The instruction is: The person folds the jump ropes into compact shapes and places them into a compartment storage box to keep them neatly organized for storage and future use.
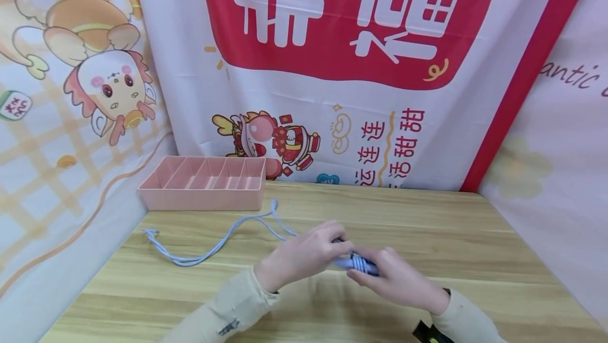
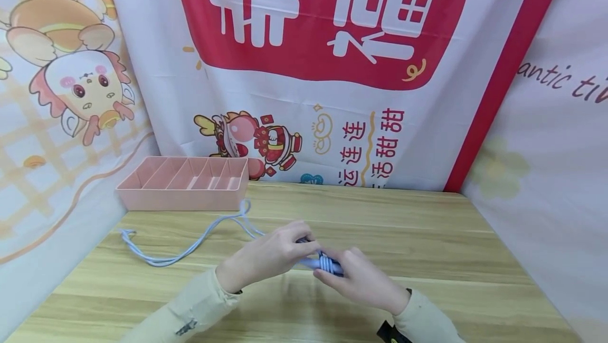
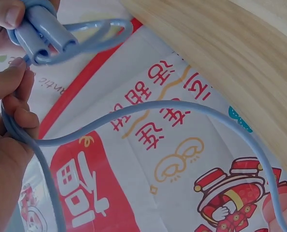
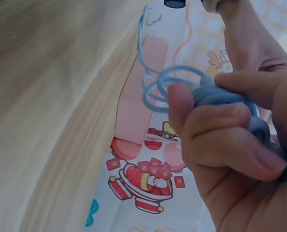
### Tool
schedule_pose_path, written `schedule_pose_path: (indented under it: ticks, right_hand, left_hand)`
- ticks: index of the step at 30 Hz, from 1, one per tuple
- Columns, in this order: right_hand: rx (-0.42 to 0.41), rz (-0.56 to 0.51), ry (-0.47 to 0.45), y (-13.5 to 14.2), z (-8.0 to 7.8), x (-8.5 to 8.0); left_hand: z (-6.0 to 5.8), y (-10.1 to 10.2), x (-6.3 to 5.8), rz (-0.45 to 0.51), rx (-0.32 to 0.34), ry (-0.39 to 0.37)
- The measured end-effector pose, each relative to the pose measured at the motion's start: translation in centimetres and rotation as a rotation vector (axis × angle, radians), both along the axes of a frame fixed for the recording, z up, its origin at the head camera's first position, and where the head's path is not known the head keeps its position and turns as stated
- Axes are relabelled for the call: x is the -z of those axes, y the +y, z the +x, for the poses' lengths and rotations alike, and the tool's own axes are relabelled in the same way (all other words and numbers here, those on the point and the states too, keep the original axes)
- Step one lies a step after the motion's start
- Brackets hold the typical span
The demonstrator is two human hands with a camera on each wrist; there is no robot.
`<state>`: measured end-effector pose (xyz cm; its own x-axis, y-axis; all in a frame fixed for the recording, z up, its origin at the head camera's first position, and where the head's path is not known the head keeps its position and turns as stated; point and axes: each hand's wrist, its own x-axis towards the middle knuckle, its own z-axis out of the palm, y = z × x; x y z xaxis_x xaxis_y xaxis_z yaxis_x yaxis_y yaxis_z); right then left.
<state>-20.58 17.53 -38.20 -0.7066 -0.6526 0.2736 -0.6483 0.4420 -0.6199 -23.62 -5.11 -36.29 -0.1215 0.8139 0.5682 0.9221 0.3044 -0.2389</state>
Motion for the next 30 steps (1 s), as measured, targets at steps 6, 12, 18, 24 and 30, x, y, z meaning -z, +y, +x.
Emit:
schedule_pose_path:
  ticks: [6,12,18,24,30]
  right_hand:
    - [0.074,-0.064,0.038,-0.3,-0.3,0.5]
    - [0.198,-0.171,0.212,-0.4,-0.6,1.0]
    - [0.286,-0.21,0.344,-0.3,-0.7,1.0]
    - [0.32,-0.249,0.43,-0.1,-0.6,0.6]
    - [0.289,-0.319,0.517,0.1,-0.8,0.3]
  left_hand:
    - [0.1,0.3,0.1,0.063,0.04,-0.059]
    - [0.2,0.6,0.3,0.174,0.014,-0.045]
    - [0.7,1.5,0.7,0.366,0.017,-0.229]
    - [1.4,2.0,0.5,0.52,0.017,-0.819]
    - [1.2,1.7,0.3,0.521,-0.018,-1.163]
